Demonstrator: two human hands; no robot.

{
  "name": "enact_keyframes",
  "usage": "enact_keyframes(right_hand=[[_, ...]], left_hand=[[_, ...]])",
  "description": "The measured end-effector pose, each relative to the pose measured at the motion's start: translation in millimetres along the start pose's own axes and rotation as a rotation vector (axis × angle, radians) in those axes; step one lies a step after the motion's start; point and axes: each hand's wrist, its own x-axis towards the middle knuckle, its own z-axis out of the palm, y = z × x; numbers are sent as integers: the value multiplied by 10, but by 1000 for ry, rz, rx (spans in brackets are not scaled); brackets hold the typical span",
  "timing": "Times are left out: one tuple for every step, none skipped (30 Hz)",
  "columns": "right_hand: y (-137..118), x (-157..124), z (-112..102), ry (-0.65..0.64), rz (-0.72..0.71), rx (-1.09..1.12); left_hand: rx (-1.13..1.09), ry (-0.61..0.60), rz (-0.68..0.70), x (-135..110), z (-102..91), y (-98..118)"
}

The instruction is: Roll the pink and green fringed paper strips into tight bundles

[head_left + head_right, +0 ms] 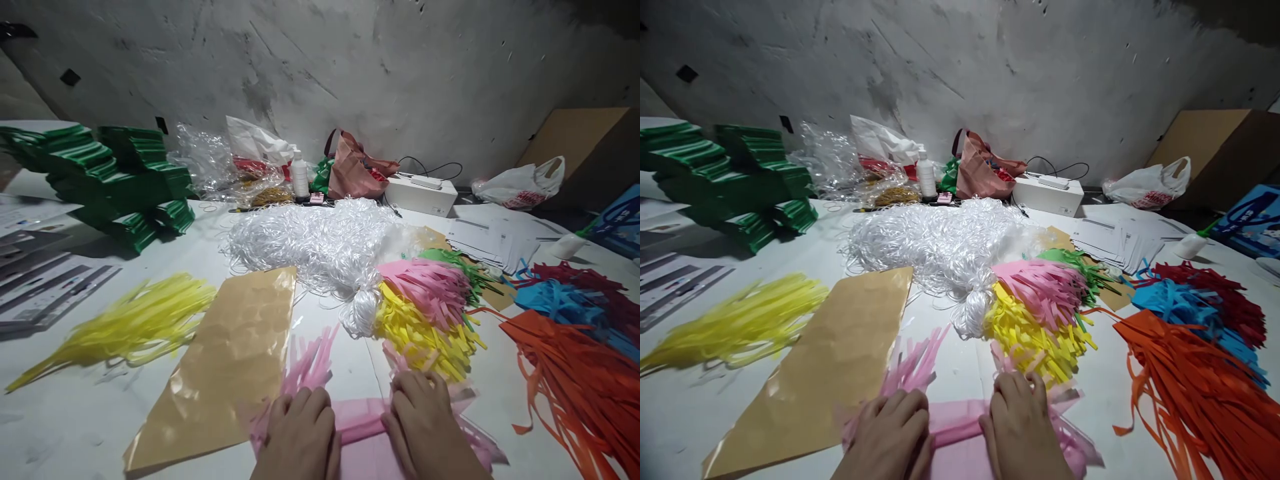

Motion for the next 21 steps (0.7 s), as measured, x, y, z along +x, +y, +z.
enact_keyframes(right_hand=[[1, 6, -2, -1, 20, 9], [1, 17, -13, 4, 40, 17], [-1, 33, -32, 18, 52, 25], [-7, 53, -58, 40, 48, 33], [-18, 76, -86, 69, 21, 40], [-34, 99, -113, 94, -32, 48], [-54, 122, -135, 100, -105, 54], [-75, 140, -148, 87, -187, 53], [-94, 154, -152, 62, -264, 46], [-109, 161, -146, 34, -322, 32], [-118, 161, -132, 13, -362, 12], [-120, 155, -113, -6, -383, -8], [-117, 143, -93, -19, -389, -22], [-109, 129, -74, -30, -380, -24], [-102, 114, -59, -41, -364, -16], [-96, 101, -47, -53, -345, -1], [-93, 91, -39, -64, -329, 14], [-96, 85, -33, -72, -323, 22], [-101, 81, -29, -77, -332, 20], [-107, 80, -26, -77, -350, 7], [-110, 80, -24, -76, -369, -13]], left_hand=[[-1, -10, -17, 12, -5, 16], [-2, -13, -35, 21, -13, 29], [-7, -10, -48, 28, -23, 38], [-18, -4, -46, 32, -32, 43], [-33, 7, -30, 35, -37, 43], [-50, 21, 2, 35, -35, 38], [-68, 36, 45, 35, -26, 29], [-86, 57, 97, 35, -7, 16], [-102, 78, 142, 35, 18, 2], [-112, 106, 174, 38, 48, -11], [-117, 133, 195, 43, 78, -22], [-116, 161, 206, 51, 105, -30], [-113, 196, 225, 62, 126, -32], [-109, 225, 246, 74, 137, -29], [-108, 244, 264, 87, 138, -22], [-111, 255, 278, 99, 128, -11], [-121, 270, 297, 109, 110, 2], [-131, 274, 307, 116, 87, 13], [-139, 261, 308, 119, 63, 22], [-140, 235, 303, 119, 43, 24], [-137, 207, 301, 114, 31, 19]])
